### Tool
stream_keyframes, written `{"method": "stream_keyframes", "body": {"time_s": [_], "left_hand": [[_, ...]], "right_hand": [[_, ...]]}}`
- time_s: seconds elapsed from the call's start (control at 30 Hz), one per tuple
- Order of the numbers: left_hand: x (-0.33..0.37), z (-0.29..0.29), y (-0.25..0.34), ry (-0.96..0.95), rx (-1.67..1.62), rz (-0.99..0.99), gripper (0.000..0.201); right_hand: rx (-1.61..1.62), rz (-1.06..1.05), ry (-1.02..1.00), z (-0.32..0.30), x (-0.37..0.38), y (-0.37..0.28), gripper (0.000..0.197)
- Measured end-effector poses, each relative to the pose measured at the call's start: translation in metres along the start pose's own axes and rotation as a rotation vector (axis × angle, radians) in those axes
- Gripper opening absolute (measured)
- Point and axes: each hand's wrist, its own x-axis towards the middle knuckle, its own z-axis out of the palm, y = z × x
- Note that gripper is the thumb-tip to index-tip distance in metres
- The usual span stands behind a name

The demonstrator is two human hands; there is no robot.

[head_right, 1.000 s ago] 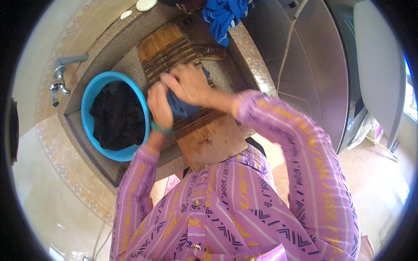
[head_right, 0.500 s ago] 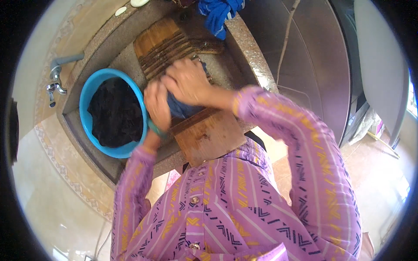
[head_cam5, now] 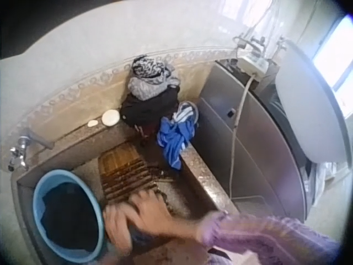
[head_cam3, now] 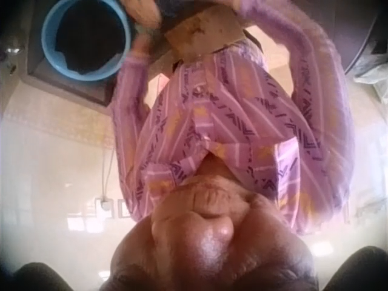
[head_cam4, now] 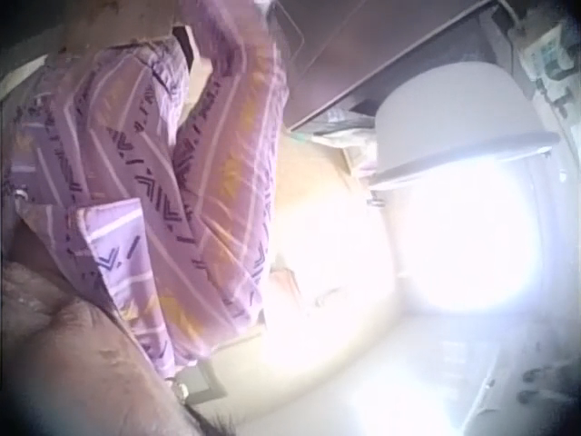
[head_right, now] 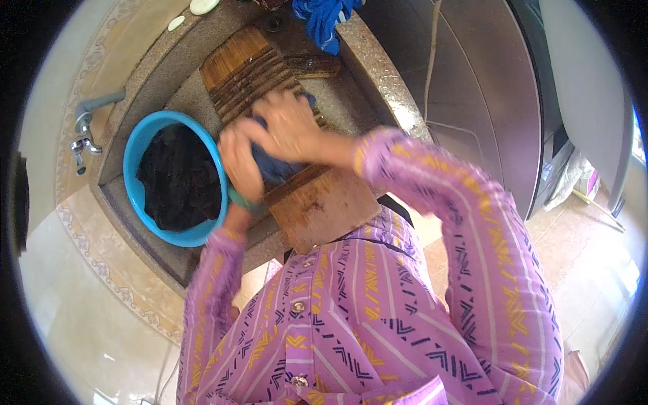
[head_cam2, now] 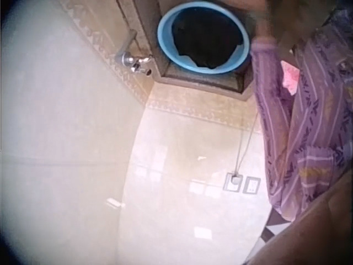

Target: The person washes clothes by scrubbing garments against a wooden washboard and dipping them in a plastic basin.

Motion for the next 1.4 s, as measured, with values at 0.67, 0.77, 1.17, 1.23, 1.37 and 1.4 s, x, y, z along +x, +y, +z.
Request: {"method": "stream_keyframes", "body": {"time_s": [0.67, 0.77, 1.17, 1.23, 1.37, 1.4], "left_hand": [[-0.002, 0.004, 0.007, 0.01, 0.085, 0.142, 0.026], [0.014, 0.005, -0.001, -0.022, 0.078, 0.152, 0.025], [0.044, 0.008, -0.022, -0.148, -0.029, -0.102, 0.032], [0.045, 0.011, -0.028, -0.131, 0.033, -0.067, 0.035], [0.052, 0.003, -0.053, -0.12, -0.549, -0.473, 0.043], [0.05, -0.015, -0.056, -0.116, -0.626, -0.498, 0.041]], "right_hand": [[-0.011, -0.256, 0.244, 0.006, -0.013, 0.005, 0.02], [-0.002, -0.261, 0.094, 0.005, 0.006, 0.01, 0.016], [0.091, -0.122, -0.098, 0.015, 0.045, 0.019, 0.034], [0.008, -0.062, -0.144, 0.01, 0.049, 0.014, 0.035], [0.105, 0.109, -0.04, -0.001, 0.042, 0.01, 0.071], [0.026, 0.043, 0.029, -0.009, 0.036, -0.001, 0.075]]}}
